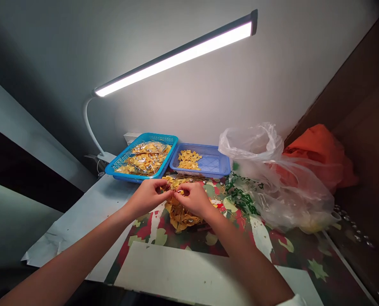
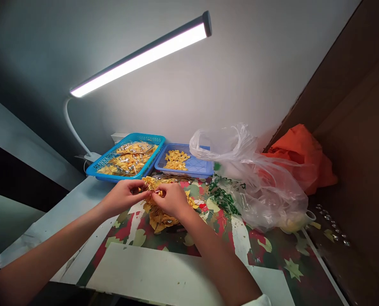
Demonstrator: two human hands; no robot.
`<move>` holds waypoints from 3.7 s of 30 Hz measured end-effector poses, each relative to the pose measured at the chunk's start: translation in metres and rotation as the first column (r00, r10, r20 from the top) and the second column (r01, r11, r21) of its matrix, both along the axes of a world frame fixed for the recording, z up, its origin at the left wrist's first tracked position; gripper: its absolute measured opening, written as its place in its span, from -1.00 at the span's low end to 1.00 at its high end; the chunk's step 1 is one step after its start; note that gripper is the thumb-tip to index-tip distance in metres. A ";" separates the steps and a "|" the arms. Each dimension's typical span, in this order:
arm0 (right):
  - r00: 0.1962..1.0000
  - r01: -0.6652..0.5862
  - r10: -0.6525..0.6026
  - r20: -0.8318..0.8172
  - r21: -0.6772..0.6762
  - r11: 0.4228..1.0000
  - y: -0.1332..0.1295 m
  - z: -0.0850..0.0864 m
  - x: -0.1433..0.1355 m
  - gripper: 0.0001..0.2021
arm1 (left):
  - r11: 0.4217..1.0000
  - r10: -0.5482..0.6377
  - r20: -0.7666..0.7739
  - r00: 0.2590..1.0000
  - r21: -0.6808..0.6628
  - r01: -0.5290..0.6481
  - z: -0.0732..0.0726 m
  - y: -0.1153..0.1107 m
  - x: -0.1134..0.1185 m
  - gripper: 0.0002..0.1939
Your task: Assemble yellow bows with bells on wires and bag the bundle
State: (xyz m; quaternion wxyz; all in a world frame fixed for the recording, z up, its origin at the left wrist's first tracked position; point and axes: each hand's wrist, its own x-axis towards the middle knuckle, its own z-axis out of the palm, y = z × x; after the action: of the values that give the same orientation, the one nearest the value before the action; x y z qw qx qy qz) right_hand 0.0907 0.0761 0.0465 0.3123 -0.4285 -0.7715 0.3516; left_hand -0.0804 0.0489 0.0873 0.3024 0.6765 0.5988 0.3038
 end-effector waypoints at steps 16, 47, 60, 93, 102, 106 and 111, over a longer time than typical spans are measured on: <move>0.998 -0.061 0.061 -0.021 0.006 0.998 -0.002 -0.004 -0.003 -0.85 | 1.000 -0.028 -0.093 0.995 -0.007 0.027 0.019 -0.014 -0.010 -0.78; 0.830 -0.266 0.018 -0.557 -0.368 0.891 0.022 0.012 0.031 -0.63 | 0.889 -0.265 0.032 0.964 0.395 0.231 0.047 -0.003 0.019 -0.86; 0.838 -0.118 -0.108 -0.535 -0.370 0.922 0.018 0.027 0.038 -0.72 | 0.960 -0.203 0.391 0.898 0.262 0.103 0.028 0.005 0.028 -0.93; 0.734 -0.270 -0.009 -0.679 -0.305 0.913 0.013 -0.012 0.004 -0.54 | 0.881 0.037 0.535 0.844 0.382 -0.280 0.013 0.029 0.019 -0.81; 0.749 -0.203 -0.060 -0.660 -0.315 0.927 0.020 -0.017 0.009 -0.54 | 0.842 0.319 0.303 0.898 0.345 -0.416 -0.041 0.001 -0.015 -0.70; 0.725 -0.231 -0.067 -0.686 -0.333 0.914 0.022 -0.020 0.010 -0.54 | 0.878 0.356 0.143 0.923 0.287 -0.383 -0.068 -0.005 -0.025 -0.76; 0.714 -0.302 -0.048 -0.698 -0.369 0.879 0.021 -0.013 0.016 -0.53 | 0.917 0.307 -0.009 0.952 0.271 -0.293 -0.075 0.004 -0.020 -0.65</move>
State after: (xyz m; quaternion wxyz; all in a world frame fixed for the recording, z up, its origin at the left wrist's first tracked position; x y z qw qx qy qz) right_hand 0.1071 0.0966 0.0332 0.4401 -0.2720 -0.5225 0.6777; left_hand -0.1001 0.0534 0.0123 0.1432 0.6187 0.6565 0.4070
